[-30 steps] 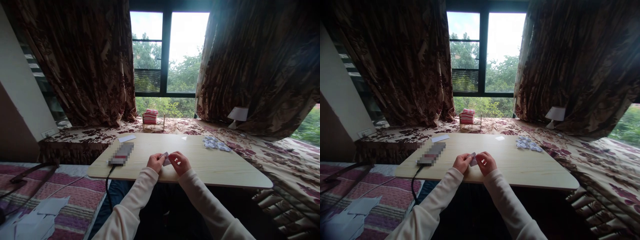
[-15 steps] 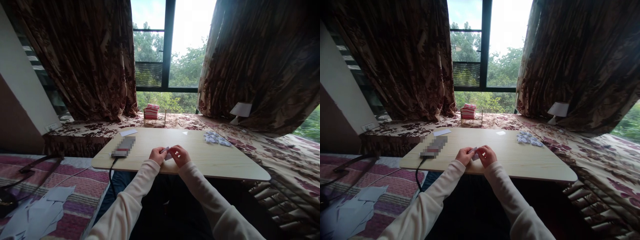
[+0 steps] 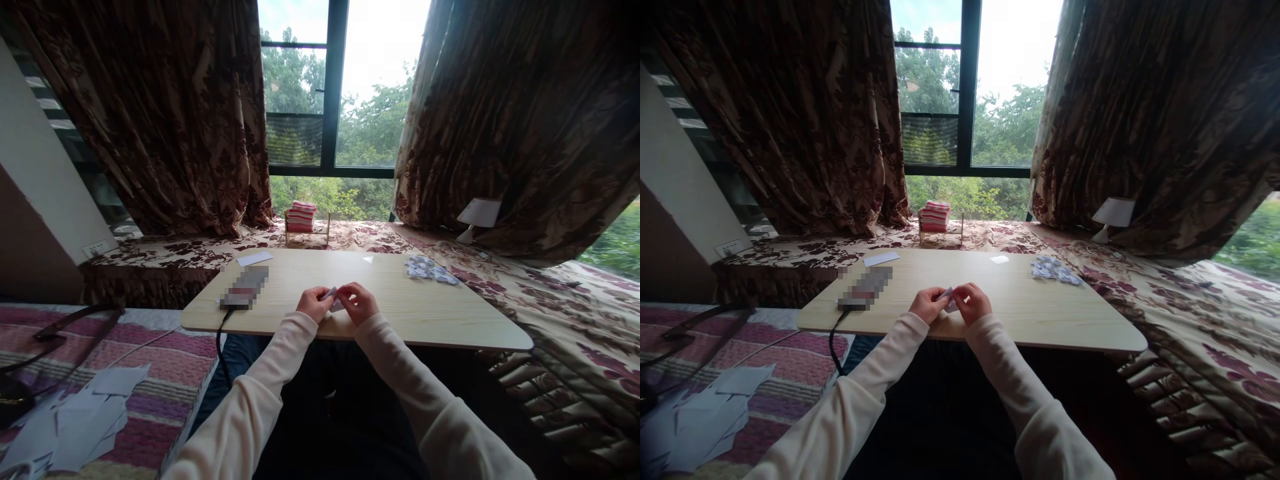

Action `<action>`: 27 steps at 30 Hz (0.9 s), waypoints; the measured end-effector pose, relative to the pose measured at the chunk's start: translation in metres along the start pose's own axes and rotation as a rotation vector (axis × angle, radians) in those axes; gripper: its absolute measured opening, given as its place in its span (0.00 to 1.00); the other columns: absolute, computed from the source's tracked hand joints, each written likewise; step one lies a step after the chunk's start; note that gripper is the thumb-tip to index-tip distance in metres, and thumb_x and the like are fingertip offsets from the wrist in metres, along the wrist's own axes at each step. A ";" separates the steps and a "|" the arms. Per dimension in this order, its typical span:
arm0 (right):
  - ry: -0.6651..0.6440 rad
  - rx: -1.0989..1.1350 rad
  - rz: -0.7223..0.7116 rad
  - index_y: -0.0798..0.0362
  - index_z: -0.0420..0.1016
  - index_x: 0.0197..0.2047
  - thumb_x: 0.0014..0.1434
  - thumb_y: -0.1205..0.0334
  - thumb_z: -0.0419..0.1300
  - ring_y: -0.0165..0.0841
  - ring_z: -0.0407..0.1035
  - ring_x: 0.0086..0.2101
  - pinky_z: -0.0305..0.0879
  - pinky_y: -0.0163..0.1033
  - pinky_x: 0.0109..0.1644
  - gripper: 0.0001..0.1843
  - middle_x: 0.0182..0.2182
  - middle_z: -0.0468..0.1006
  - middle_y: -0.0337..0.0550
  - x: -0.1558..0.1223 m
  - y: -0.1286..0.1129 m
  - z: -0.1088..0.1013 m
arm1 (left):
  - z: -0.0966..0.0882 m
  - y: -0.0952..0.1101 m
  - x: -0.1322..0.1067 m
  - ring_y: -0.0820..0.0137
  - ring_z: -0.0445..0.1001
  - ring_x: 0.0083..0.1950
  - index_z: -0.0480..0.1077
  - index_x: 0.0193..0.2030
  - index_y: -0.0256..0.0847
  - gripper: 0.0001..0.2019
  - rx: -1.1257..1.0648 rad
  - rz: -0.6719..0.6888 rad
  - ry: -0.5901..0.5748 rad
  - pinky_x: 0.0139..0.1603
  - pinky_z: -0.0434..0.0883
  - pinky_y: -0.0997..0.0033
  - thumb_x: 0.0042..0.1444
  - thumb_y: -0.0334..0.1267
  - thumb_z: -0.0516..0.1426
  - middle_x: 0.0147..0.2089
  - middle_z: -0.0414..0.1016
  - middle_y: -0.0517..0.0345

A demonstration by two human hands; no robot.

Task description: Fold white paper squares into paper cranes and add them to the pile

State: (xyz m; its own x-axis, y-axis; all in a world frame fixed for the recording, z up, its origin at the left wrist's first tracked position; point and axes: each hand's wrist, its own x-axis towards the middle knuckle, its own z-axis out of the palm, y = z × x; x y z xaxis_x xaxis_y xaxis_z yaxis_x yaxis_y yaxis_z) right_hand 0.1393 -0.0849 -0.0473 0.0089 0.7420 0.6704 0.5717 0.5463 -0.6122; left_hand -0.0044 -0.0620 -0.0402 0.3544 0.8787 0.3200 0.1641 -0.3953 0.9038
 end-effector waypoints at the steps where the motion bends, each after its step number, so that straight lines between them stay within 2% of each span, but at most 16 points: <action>1: 0.001 0.001 0.013 0.57 0.70 0.35 0.60 0.58 0.56 0.27 0.68 0.30 0.67 0.34 0.31 0.10 0.32 0.72 0.39 0.000 0.001 0.001 | 0.000 0.001 0.000 0.70 0.73 0.37 0.69 0.42 0.34 0.11 0.001 0.003 -0.001 0.38 0.72 0.66 0.58 0.41 0.54 0.40 0.72 0.56; 8: -0.005 0.007 0.118 0.57 0.70 0.38 0.60 0.58 0.55 0.28 0.69 0.31 0.69 0.36 0.33 0.10 0.33 0.73 0.39 0.000 0.009 0.004 | -0.001 0.008 -0.003 0.71 0.73 0.37 0.69 0.41 0.34 0.11 0.007 0.014 0.003 0.38 0.72 0.66 0.59 0.41 0.54 0.39 0.72 0.57; 20: -0.066 0.036 0.157 0.57 0.70 0.42 0.61 0.58 0.54 0.29 0.70 0.34 0.69 0.38 0.36 0.11 0.37 0.73 0.41 0.000 0.009 0.003 | -0.001 0.013 -0.004 0.69 0.72 0.38 0.69 0.42 0.34 0.12 0.069 -0.045 0.030 0.38 0.72 0.65 0.58 0.42 0.54 0.40 0.72 0.57; 27: -0.067 0.030 0.187 0.57 0.70 0.41 0.61 0.57 0.54 0.29 0.70 0.33 0.69 0.38 0.36 0.12 0.36 0.73 0.41 0.000 0.015 0.004 | -0.003 0.014 -0.004 0.70 0.72 0.36 0.69 0.40 0.34 0.11 -0.004 -0.029 0.038 0.37 0.72 0.67 0.58 0.41 0.54 0.37 0.72 0.58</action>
State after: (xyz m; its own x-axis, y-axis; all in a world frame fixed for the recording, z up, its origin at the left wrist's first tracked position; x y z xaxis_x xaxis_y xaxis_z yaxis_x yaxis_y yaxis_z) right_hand 0.1451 -0.0754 -0.0585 0.0575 0.8554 0.5148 0.5402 0.4070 -0.7366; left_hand -0.0060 -0.0702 -0.0279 0.3140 0.8994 0.3041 0.1704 -0.3685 0.9139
